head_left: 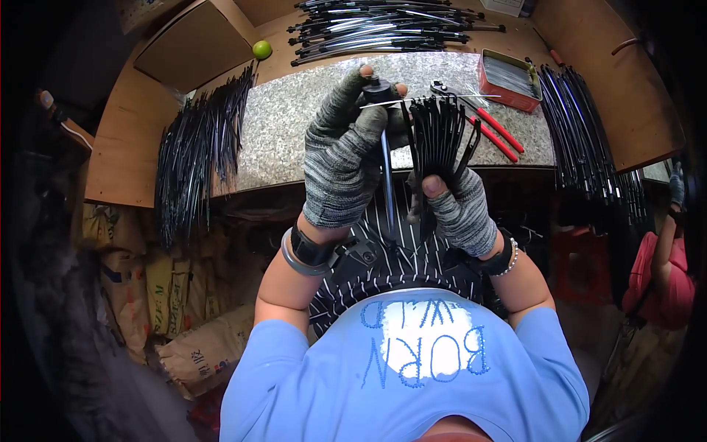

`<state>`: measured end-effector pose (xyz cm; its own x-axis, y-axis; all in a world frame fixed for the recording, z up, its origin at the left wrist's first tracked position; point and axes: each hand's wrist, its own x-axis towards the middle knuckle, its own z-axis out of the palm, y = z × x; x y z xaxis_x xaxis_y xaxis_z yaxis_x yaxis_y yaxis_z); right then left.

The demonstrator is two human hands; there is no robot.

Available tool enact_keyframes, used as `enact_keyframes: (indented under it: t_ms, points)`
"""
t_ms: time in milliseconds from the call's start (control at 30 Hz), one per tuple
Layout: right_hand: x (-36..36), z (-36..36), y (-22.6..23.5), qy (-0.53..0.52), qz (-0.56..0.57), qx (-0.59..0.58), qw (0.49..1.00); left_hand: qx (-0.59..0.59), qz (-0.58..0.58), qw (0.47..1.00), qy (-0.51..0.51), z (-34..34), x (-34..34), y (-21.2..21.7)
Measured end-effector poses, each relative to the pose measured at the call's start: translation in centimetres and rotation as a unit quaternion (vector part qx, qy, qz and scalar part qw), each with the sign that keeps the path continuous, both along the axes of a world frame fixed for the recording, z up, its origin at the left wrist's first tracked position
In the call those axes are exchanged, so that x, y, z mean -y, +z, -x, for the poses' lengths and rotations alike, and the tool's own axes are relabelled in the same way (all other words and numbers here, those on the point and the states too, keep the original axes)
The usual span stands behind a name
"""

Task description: The person gathers umbrella ribs, aligns them, and threads a wire through the rib tips. They then wrap the wire around an umbrella shaft, twist the ends, and tighten the connection using pliers before repeating the process.

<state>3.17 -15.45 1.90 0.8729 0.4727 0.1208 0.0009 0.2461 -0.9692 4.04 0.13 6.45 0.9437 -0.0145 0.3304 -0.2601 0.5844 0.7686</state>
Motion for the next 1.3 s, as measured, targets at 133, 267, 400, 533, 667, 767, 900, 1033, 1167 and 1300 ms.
enact_keyframes:
  t_ms: [133,267,400,533,667,767,900,1033,1167,1300]
  points:
    - [-0.2,-0.3,0.0,0.023,-0.001,-0.031,0.999,0.008,0.000,1.000,0.027,0.0,0.2,-0.5]
    - [-0.5,-0.2,-0.1,0.016,-0.002,-0.031,0.999,0.018,-0.024,0.998,0.055,0.0,0.4,-0.5]
    - [-0.4,-0.3,-0.1,0.006,0.003,-0.022,1.000,-0.002,-0.051,0.995,0.083,0.0,0.6,-0.6]
    - [-0.3,-0.5,0.0,0.010,0.023,-0.022,0.999,-0.005,-0.029,0.998,0.056,0.1,0.4,-0.8]
    - [-0.3,-0.7,-0.2,-0.002,0.045,-0.003,0.999,-0.005,-0.019,0.997,0.077,0.3,0.8,-0.5]
    - [-0.2,-0.7,-0.2,-0.005,0.047,-0.015,0.999,-0.037,0.017,0.997,0.066,0.2,1.1,-0.5]
    - [-0.4,-0.7,-0.2,-0.002,0.033,-0.049,0.998,-0.025,0.004,0.995,0.096,0.1,1.4,-0.7]
    - [-0.3,-0.8,-0.6,-0.024,0.033,-0.012,0.999,-0.019,-0.052,0.991,0.118,0.0,1.6,-1.1]
    - [-0.8,-0.9,-1.3,-0.062,0.051,0.067,0.995,-0.010,0.015,0.993,0.114,0.0,2.5,-1.6]
    - [-1.1,-1.0,-2.5,-0.122,0.068,0.176,0.974,0.000,-0.061,0.983,0.171,-0.1,3.5,-1.4]
